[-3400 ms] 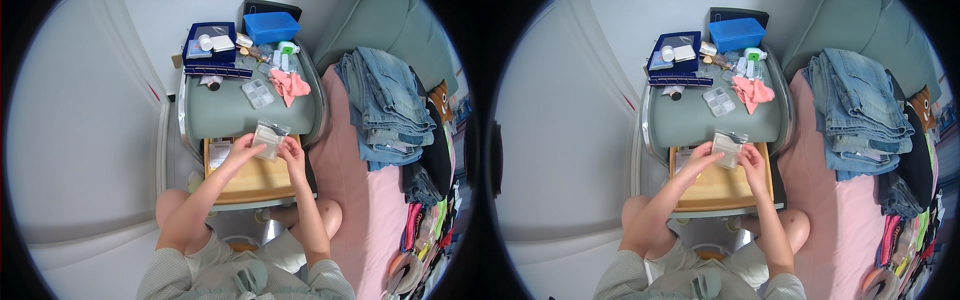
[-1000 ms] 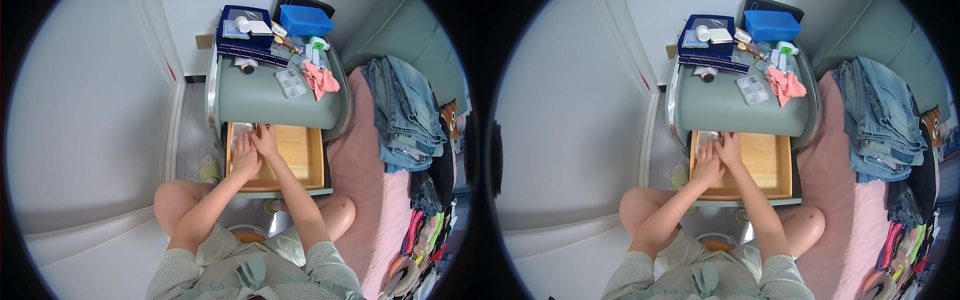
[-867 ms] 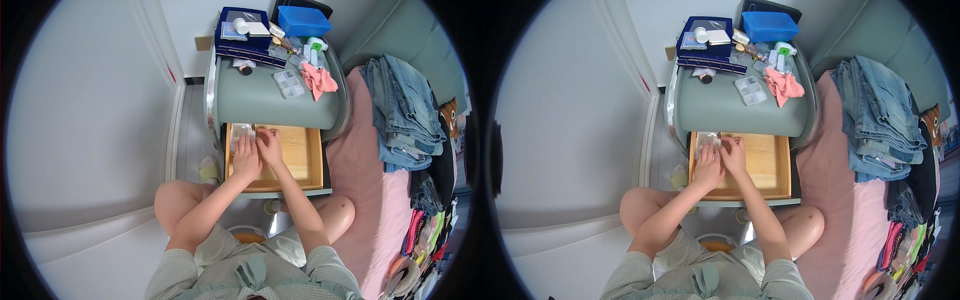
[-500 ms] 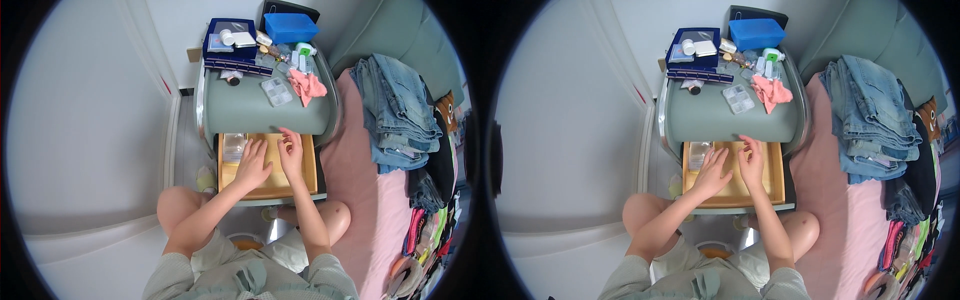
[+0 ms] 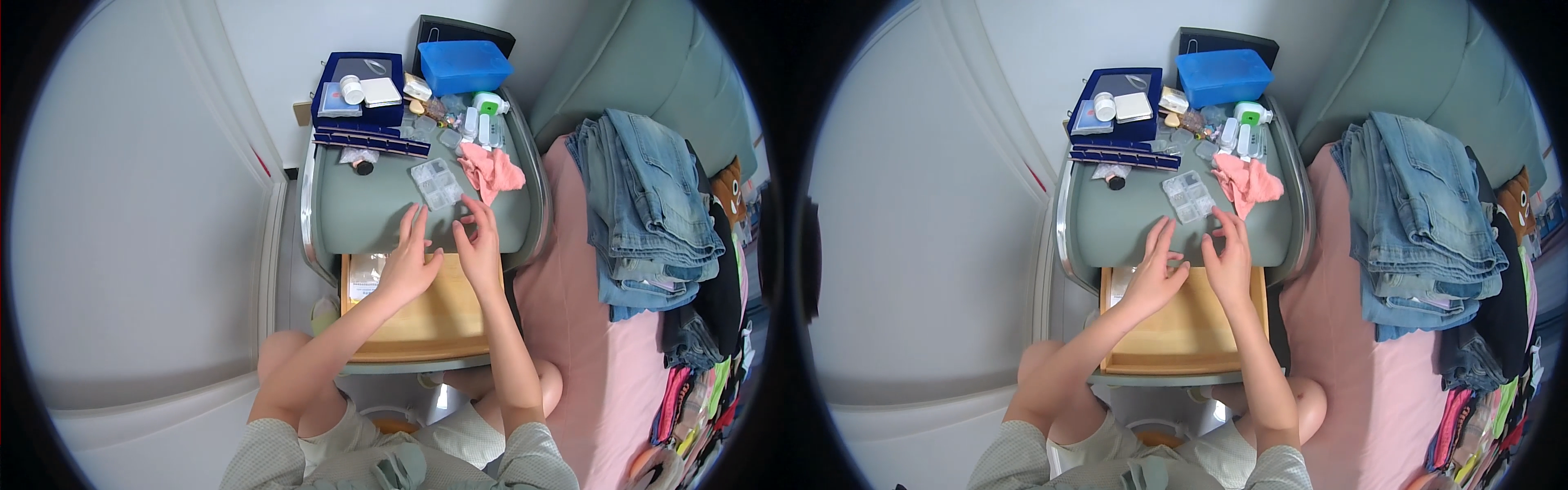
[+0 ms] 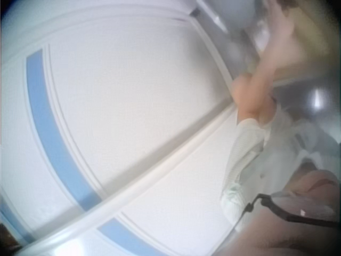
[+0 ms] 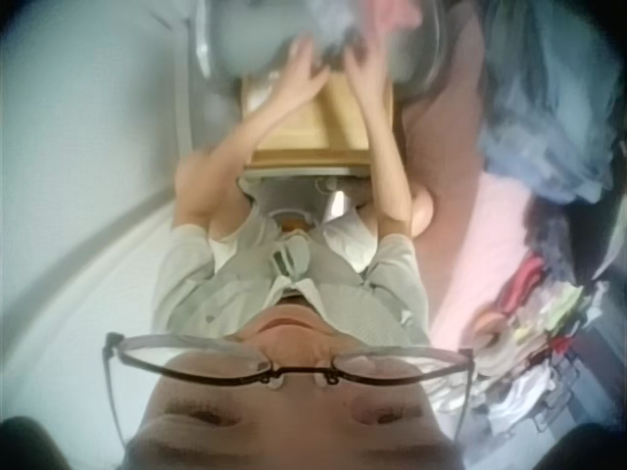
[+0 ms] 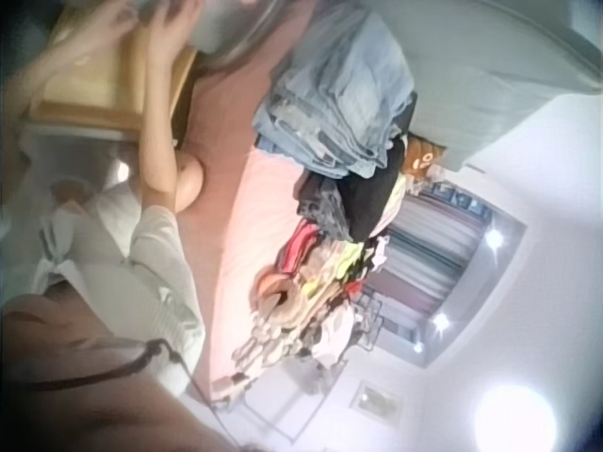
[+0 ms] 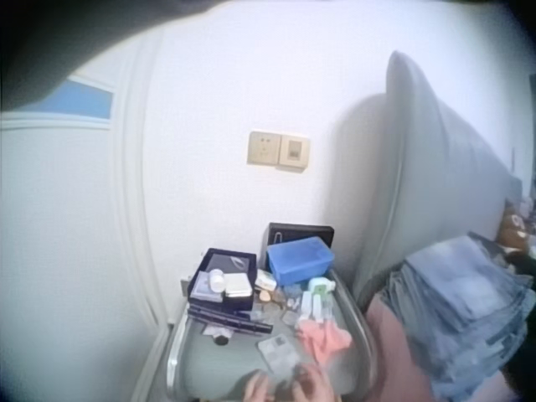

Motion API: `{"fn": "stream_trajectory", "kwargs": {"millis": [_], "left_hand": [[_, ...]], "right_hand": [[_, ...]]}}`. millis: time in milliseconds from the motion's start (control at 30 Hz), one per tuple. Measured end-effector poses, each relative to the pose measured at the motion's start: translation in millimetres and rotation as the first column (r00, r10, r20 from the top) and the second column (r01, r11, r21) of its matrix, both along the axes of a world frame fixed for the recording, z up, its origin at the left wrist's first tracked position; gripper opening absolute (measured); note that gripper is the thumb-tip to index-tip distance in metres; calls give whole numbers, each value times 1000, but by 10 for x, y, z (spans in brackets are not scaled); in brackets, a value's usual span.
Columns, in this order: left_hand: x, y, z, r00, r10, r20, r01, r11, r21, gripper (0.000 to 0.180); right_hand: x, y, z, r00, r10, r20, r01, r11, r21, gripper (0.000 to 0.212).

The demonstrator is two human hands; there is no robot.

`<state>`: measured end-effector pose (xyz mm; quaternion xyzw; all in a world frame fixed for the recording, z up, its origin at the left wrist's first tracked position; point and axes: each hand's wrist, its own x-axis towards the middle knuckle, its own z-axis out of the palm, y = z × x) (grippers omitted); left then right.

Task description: The person sorts and organizes various small items, including a phone, an electronic device, and small containers, by placing them into a wooden drawer within a bedside cabinet.

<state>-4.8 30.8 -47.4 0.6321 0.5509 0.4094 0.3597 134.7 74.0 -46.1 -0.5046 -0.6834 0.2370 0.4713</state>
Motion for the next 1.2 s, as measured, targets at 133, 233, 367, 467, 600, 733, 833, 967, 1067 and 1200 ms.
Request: {"fn": "stream_trajectory", "kwargs": {"millis": [133, 233, 367, 467, 600, 733, 833, 967, 1067, 1200], "left_hand": [[93, 124, 29, 996, -33, 83, 34, 999, -12, 74], [154, 156, 12, 997, -31, 76, 31, 1000, -3, 77], [185, 163, -17, 996, 48, 74, -48, 999, -11, 80], [177, 137, 0, 990, 27, 139, -19, 998, -57, 80], [177, 14, -33, 971, -18, 237, 30, 998, -47, 82], [182, -212, -28, 940, -23, 339, 32, 999, -21, 83], [176, -413, -19, 943, -21, 332, 21, 1000, 2, 83], [167, -691, -94, 931, -37, 363, 61, 997, -54, 82], [147, -838, -125, 936, -52, 348, 80, 995, -67, 81], [101, -1029, -160, 962, -72, 263, 91, 994, -60, 81]], "right_hand": [[1, 163, -90, 1000, 2, -25, -2, 1000, -2, 46], [-38, 212, -112, 999, -16, -38, 15, 999, -28, 50], [-64, 210, -79, 1000, -17, -5, 16, 993, -120, 51], [-75, 175, -107, 999, -13, -53, 6, 992, -125, 49], [-56, 55, -164, 992, -23, -124, 21, 1000, -16, 44], [-51, -146, -172, 968, -33, -248, 25, 999, -37, 37], [-62, -312, -226, 872, -102, -479, 19, 984, -176, 29], [-50, -546, -291, 798, -146, -585, -28, 960, -278, 21], [-37, -718, -366, 752, -169, -638, -64, 944, -325, 24], [-8, -948, -528, 755, -231, -614, -97, 886, -453, 23]]}}
